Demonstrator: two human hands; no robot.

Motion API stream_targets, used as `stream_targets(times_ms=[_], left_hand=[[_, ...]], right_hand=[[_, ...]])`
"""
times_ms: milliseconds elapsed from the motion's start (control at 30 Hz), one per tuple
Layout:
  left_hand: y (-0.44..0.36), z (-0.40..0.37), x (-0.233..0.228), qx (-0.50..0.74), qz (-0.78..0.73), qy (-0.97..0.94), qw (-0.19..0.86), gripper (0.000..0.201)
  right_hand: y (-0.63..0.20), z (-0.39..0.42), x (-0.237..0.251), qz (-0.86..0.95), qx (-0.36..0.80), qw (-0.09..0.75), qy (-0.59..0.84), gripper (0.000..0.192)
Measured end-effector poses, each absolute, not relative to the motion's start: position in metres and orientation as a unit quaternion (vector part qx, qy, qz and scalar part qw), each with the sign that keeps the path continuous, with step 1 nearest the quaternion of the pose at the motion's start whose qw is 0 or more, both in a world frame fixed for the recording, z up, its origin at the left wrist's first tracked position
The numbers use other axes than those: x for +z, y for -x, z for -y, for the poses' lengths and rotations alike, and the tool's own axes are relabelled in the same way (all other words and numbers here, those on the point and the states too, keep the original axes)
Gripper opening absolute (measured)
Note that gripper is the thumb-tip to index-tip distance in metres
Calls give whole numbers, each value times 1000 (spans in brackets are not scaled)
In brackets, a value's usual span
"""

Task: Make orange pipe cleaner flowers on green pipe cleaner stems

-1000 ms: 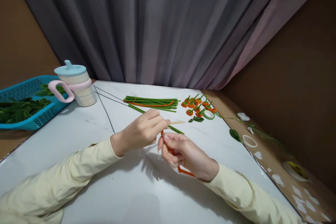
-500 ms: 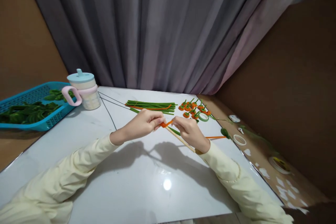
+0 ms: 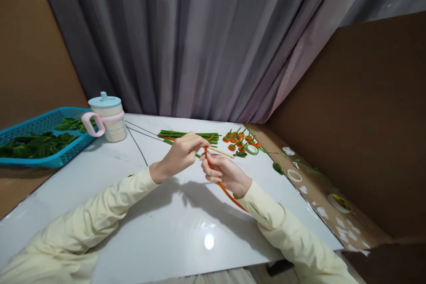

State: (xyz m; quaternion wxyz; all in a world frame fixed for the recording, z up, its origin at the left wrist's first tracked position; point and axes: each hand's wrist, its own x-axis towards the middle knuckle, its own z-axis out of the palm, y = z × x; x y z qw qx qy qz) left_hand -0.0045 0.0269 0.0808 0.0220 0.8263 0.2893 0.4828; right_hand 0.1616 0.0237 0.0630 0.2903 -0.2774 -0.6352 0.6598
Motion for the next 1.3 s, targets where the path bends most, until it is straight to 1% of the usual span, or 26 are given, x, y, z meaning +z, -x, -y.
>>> stream_targets(times_ms=[67,133,200,300,400,467,533,633,667,733,833,900,1000,1033,1100,1167,1233,1300], left_hand=[[10,-28,84,471,-257,-840,-77,28],[14,-29,88,459,-248,-841,-144,31],[17,-29,92,470,-255,-827,-176,32],[18,-29,94,498,-265,-799,-208,33],[20,-31,91,459,-252,-806,-277,37],[22,-31,91,412,-242,-820,-314,38],[23,-29,94,374,-244,-837,-316,37],[23,-19,104,348,-271,-865,-240,33],[24,-14,107,346,-277,-877,-187,32],[26,-3,112,345,-277,-896,-32,27],[35,8,111,315,-294,-872,233,27],[41,12,105,336,-299,-806,385,28],[46,17,90,410,-309,-661,547,26],[46,19,84,430,-323,-608,584,24],[44,22,74,471,-340,-517,628,20],[40,24,66,502,-356,-485,622,17],[39,26,58,525,-393,-504,563,12],[39,27,51,529,-442,-577,439,19]], right_hand=[[-161,-21,66,617,680,288,273,24],[-160,-17,70,606,690,286,274,25],[-159,-12,73,614,676,289,288,25],[-153,-2,79,667,608,299,309,26],[-148,6,90,750,494,307,314,26],[-149,9,100,810,374,312,327,25],[-156,8,110,854,240,307,345,23],[-172,4,124,878,52,276,388,23],[-177,2,127,878,2,262,400,25],[-186,-1,131,887,-67,230,395,29],[-192,-6,127,916,-103,201,331,33],[-191,-8,117,929,-101,209,289,35],[-183,-8,93,932,-84,219,276,33],[-179,-7,85,932,-73,206,290,32],[-169,-4,70,929,-26,173,326,32],[-158,1,58,925,31,140,351,32],[-149,7,51,921,72,123,363,25],[-141,13,48,918,104,112,367,20]])
